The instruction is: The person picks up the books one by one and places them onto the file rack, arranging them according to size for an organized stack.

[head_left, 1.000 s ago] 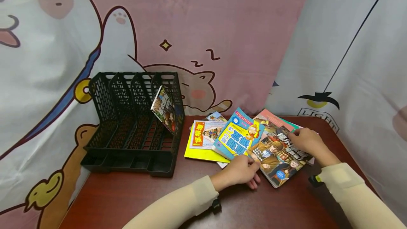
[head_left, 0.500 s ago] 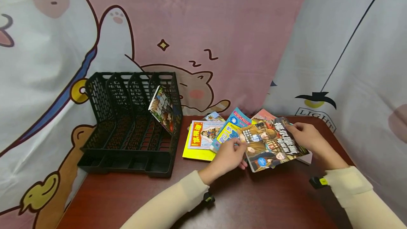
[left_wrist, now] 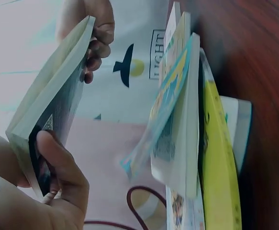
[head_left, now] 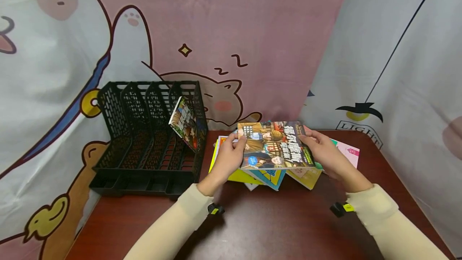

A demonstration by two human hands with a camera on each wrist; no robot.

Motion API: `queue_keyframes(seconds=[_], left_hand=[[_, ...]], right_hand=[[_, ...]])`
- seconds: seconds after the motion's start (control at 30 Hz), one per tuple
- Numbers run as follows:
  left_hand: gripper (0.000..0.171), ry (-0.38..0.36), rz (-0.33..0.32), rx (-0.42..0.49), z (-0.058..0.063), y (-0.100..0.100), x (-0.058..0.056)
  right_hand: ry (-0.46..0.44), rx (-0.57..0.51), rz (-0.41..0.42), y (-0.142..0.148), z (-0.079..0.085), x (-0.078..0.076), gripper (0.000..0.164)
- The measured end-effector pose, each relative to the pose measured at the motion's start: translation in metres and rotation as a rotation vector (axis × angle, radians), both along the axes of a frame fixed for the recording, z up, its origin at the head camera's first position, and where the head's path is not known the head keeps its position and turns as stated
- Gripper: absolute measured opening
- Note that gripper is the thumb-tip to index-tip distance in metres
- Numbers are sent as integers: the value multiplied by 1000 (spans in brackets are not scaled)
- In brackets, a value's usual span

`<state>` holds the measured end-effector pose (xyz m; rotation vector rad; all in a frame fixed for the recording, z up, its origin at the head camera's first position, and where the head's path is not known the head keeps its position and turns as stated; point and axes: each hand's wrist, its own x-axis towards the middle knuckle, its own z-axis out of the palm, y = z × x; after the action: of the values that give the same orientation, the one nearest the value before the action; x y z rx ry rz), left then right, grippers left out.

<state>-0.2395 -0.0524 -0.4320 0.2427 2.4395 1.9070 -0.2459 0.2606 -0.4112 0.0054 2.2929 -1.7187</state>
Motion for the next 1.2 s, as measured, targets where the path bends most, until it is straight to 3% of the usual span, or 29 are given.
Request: queue_keyframes(seconds=[0.23, 0.43, 0.6, 0.77, 0.93, 1.0, 1.13, 1.2], left_hand=[[36, -81, 40, 29, -14, -26, 0], [36, -101, 56, 38, -19, -36, 1], [42, -180, 17, 90, -13, -44, -1], [43, -281, -81, 103, -7, -55, -14], [40, -349, -228, -30, -5, -63, -28], [40, -362, -316, -83, -5, -63, -31], [49, -368, -497, -186, -3, -58, -31], [52, -370, -538, -216, -1, -54, -29]], right_hand=[[-24, -196, -7, -41, -11, 4, 51], [14, -186, -25, -53, -20, 2, 50], [50, -199, -33, -52, -23, -4, 46], [45, -157, 8, -43, -24, -13, 56], [24, -85, 121, -33, -22, -22, 55], [14, -66, 173, -32, -20, -26, 52], [-30, -34, 255, -32, -15, -31, 57], [-45, -17, 280, -32, -12, -32, 64]])
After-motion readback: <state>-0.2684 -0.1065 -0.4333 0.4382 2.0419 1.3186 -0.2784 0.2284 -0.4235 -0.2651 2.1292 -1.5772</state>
